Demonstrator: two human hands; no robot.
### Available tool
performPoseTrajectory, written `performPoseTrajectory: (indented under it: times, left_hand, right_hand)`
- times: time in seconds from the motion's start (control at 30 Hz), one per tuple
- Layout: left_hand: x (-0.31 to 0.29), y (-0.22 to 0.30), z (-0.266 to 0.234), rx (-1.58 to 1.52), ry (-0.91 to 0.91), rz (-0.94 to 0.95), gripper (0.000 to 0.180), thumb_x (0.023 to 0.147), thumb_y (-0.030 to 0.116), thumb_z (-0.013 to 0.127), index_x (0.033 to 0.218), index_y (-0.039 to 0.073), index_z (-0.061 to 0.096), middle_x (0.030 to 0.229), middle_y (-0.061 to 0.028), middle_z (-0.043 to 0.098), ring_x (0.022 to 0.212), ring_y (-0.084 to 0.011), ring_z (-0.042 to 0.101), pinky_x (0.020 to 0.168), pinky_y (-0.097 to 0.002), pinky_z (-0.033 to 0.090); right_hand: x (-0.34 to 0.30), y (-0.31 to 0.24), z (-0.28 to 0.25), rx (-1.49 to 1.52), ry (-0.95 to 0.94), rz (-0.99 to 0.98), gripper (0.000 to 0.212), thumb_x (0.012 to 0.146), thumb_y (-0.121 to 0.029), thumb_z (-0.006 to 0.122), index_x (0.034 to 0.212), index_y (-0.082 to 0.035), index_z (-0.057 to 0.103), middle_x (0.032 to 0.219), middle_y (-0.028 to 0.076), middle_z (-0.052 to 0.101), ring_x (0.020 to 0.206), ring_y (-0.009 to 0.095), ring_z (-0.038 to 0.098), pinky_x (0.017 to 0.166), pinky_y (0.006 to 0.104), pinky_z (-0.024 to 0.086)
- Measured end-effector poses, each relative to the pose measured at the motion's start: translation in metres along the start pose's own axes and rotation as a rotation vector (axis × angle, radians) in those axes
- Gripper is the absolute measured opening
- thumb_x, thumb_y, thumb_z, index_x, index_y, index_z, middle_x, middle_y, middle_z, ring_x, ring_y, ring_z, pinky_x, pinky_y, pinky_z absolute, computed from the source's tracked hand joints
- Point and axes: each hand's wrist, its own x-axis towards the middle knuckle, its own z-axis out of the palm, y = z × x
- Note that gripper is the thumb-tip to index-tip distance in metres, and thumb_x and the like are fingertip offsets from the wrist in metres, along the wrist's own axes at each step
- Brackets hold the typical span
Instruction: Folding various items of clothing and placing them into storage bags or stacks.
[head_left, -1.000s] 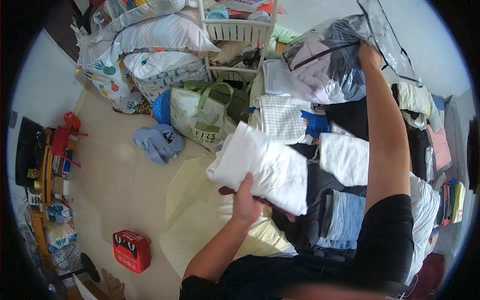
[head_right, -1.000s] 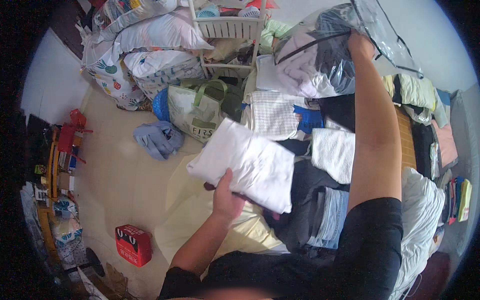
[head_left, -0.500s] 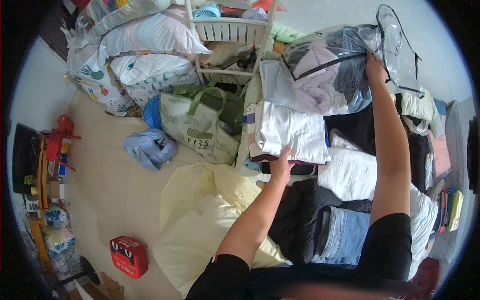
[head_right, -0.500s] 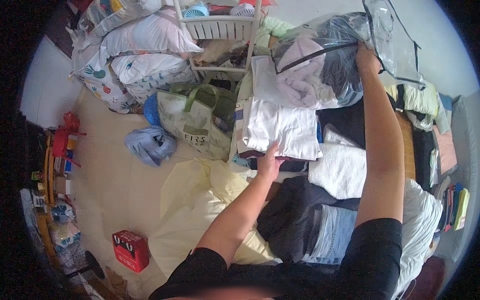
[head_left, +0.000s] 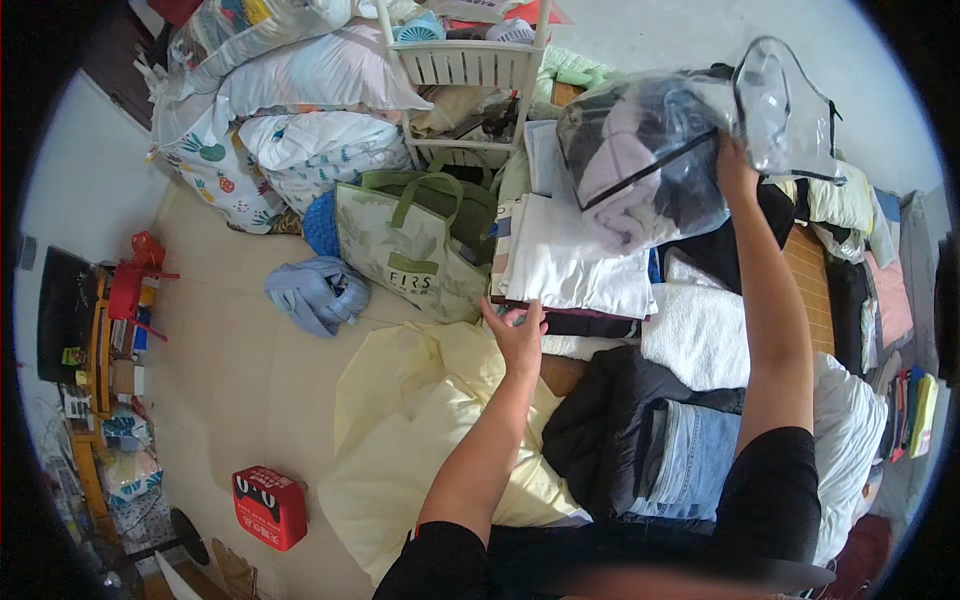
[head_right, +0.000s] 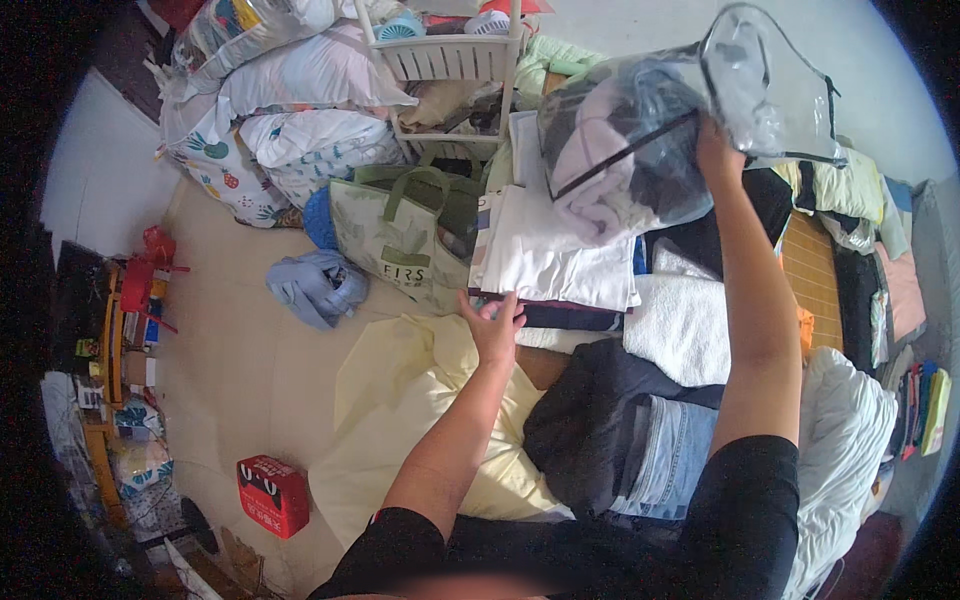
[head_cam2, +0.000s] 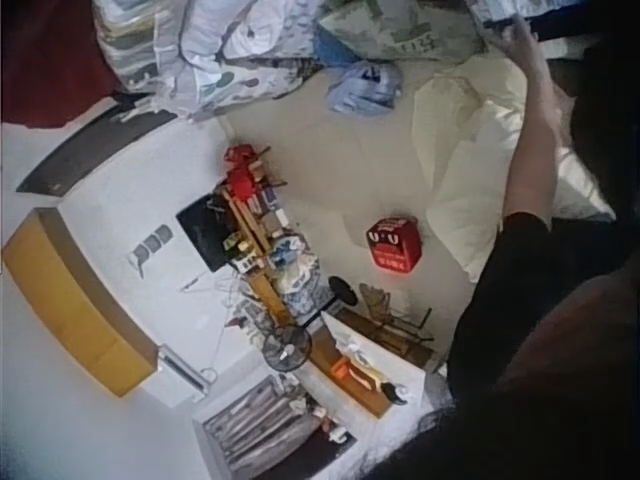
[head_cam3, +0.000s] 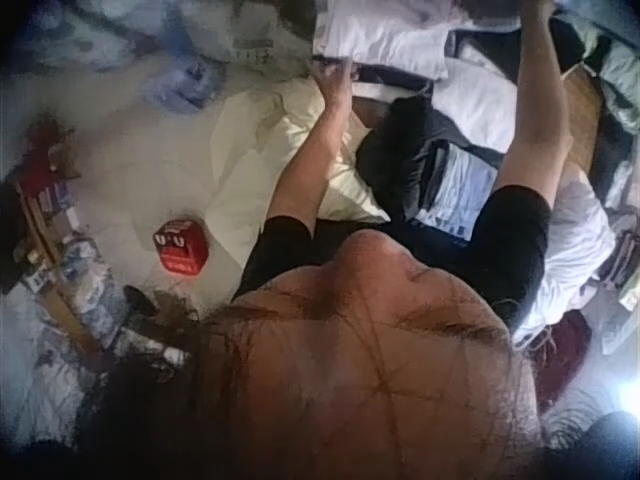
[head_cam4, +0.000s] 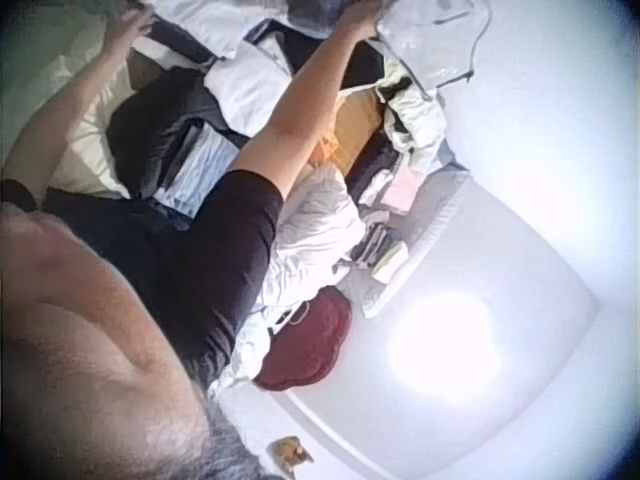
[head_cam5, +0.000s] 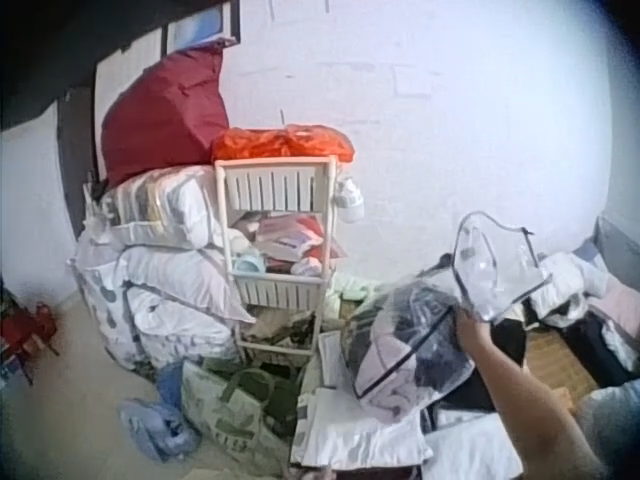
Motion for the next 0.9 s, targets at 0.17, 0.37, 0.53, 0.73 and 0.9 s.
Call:
performPoseTrajectory:
  times: [0.17,0.37,0.53,0.73,0.9]
  left_hand:
    - [0.007,-0.054,-0.053,0.221,-0.166,0.172,0.086,0.083,0.007,0.065,0.146,0.012,0.007,0.11,-0.0136,0.048,0.075,-0.0161,0.059,0.065,-0.0272,0.052]
    - [-0.024,-0.044,-0.093,0.438,-0.298,0.141,0.07,0.087,0.011,0.062,0.142,0.009,0.021,0.111,-0.0118,0.051,0.08,-0.0173,0.061,0.066,-0.0267,0.05]
    - [-0.047,-0.037,-0.125,0.406,-0.458,-0.017,0.048,0.088,0.012,0.061,0.132,0.006,0.041,0.107,-0.0091,0.053,0.086,-0.0175,0.06,0.073,-0.028,0.051]
    - [-0.061,-0.023,-0.142,0.458,-0.489,0.045,0.038,0.089,0.013,0.059,0.123,0.002,0.049,0.099,-0.0081,0.057,0.085,-0.0168,0.06,0.076,-0.0273,0.05]
    - [-0.071,-0.022,-0.131,0.713,-0.576,0.073,0.036,0.087,0.012,0.058,0.12,-0.001,0.05,0.095,-0.0087,0.059,0.08,-0.0154,0.06,0.072,-0.0257,0.049]
  right_hand:
    - [-0.118,-0.012,0.069,1.097,0.096,0.08,0.037,0.087,-0.014,0.046,0.12,0.001,0.052,0.119,0.023,0.054,0.113,0.041,0.048,0.1,0.0458,0.036]
    - [-0.195,-0.06,-0.013,0.29,0.18,-0.098,0.049,0.082,-0.012,0.059,0.128,-0.005,0.045,0.117,0.019,0.056,0.114,0.038,0.048,0.099,0.0465,0.036]
    - [-0.312,-0.092,-0.087,0.267,-0.02,0.152,0.071,0.072,-0.014,0.069,0.134,-0.004,0.036,0.139,0.03,0.03,0.128,0.048,0.031,0.106,0.0558,0.023]
    - [-0.376,-0.098,-0.158,0.44,-0.21,-0.039,0.041,0.077,-0.023,0.068,0.113,-0.006,0.058,0.129,0.02,0.046,0.127,0.039,0.037,0.107,0.0557,0.023]
    - [-0.362,-0.029,-0.209,0.226,-0.161,0.171,0.028,0.081,-0.029,0.063,0.1,-0.008,0.064,0.118,0.014,0.057,0.125,0.033,0.041,0.108,0.0543,0.022]
